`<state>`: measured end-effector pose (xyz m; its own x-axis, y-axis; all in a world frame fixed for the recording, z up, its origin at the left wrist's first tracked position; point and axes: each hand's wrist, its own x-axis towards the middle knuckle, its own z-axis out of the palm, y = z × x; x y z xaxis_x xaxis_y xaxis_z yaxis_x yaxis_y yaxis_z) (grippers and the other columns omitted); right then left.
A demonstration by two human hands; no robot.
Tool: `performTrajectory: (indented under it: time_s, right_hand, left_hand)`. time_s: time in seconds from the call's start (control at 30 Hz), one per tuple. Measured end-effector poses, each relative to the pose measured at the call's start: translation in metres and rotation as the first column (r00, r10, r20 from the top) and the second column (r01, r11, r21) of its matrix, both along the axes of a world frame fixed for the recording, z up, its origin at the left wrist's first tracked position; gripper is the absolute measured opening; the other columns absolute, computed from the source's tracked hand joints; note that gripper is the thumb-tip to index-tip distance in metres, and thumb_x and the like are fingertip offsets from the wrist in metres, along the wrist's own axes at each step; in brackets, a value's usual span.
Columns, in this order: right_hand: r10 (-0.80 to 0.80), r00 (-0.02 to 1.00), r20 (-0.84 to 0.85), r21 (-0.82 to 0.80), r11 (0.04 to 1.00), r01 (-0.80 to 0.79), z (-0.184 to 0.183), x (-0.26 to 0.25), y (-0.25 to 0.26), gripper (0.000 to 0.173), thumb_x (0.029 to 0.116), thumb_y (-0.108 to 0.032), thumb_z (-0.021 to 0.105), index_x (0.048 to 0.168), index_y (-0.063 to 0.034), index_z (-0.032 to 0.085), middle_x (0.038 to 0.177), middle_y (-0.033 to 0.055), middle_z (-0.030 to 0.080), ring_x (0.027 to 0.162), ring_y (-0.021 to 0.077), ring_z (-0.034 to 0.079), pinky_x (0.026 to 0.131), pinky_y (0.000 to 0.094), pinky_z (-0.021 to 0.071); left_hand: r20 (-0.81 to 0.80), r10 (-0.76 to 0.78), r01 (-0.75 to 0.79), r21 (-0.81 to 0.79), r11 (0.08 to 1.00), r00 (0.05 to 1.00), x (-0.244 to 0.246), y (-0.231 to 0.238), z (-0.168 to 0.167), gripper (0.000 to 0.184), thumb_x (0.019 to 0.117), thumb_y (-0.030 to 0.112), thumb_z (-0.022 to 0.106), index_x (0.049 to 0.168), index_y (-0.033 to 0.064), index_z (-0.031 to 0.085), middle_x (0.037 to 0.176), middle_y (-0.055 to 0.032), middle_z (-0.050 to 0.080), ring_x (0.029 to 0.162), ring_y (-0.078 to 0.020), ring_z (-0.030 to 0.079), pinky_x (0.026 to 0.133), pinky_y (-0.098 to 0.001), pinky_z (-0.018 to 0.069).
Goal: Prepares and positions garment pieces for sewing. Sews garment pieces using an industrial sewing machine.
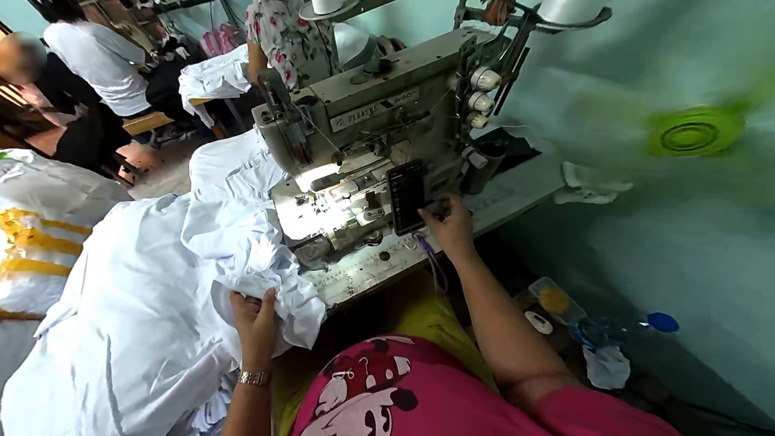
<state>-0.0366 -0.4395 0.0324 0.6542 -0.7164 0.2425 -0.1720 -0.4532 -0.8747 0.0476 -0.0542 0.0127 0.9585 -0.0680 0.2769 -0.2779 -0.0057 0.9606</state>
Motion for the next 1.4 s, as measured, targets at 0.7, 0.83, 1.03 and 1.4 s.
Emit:
performTrajectory:
  time_s: [0.7, 0.83, 1.03, 1.4]
  right_hand:
    - [0.177, 0.964, -0.199, 0.146, 0.978, -0.150, -0.016, 0.000, -0.025, 0.064, 0.0894, -0.005, 0.071, 0.149, -0.0049, 0.048, 0.136, 0.0219, 0.061, 0.118, 0.0332, 0.064, 0.097, 0.0499, 0.0541]
    - [0.196, 0.963, -0.187, 0.148, 0.974, -0.170, -0.019, 0.000, -0.026, 0.060, 0.0895, -0.005, 0.072, 0.146, -0.0045, 0.051, 0.132, 0.0201, 0.063, 0.113, 0.0303, 0.066, 0.093, 0.0475, 0.0561]
    - [0.216, 0.957, -0.193, 0.148, 0.971, -0.189, -0.019, 0.000, -0.026, 0.059, 0.0910, -0.008, 0.072, 0.146, -0.0043, 0.052, 0.131, 0.0192, 0.064, 0.108, 0.0292, 0.067, 0.091, 0.0466, 0.0565]
    - [0.241, 0.959, -0.151, 0.162, 0.963, -0.216, -0.025, 0.000, -0.027, 0.057, 0.0913, -0.009, 0.072, 0.144, -0.0037, 0.053, 0.128, 0.0206, 0.065, 0.103, 0.0277, 0.069, 0.085, 0.0447, 0.0597]
  left_hand:
    - [0.002, 0.039, -0.039, 0.003, 0.999, 0.999, -0.002, -0.006, 0.004, 0.063, 0.0958, 0.001, 0.056, 0.148, -0.0052, 0.021, 0.117, -0.0024, 0.064, 0.100, -0.0018, 0.068, 0.087, -0.0211, 0.0588]
    - [0.003, 0.041, -0.041, 0.013, 0.999, 0.999, 0.000, -0.006, 0.003, 0.060, 0.0958, 0.001, 0.056, 0.146, -0.0041, 0.025, 0.115, -0.0011, 0.065, 0.098, -0.0016, 0.068, 0.086, -0.0213, 0.0591]
    - [0.004, 0.040, -0.040, 0.000, 0.999, 0.999, 0.000, -0.006, 0.003, 0.062, 0.0949, 0.000, 0.056, 0.148, -0.0038, 0.024, 0.116, -0.0009, 0.065, 0.099, -0.0019, 0.068, 0.086, -0.0209, 0.0589]
    - [0.016, 0.040, -0.041, 0.016, 0.999, 0.999, 0.000, -0.007, 0.004, 0.061, 0.0955, 0.001, 0.056, 0.147, -0.0049, 0.023, 0.114, -0.0005, 0.066, 0.097, -0.0014, 0.068, 0.086, -0.0217, 0.0592]
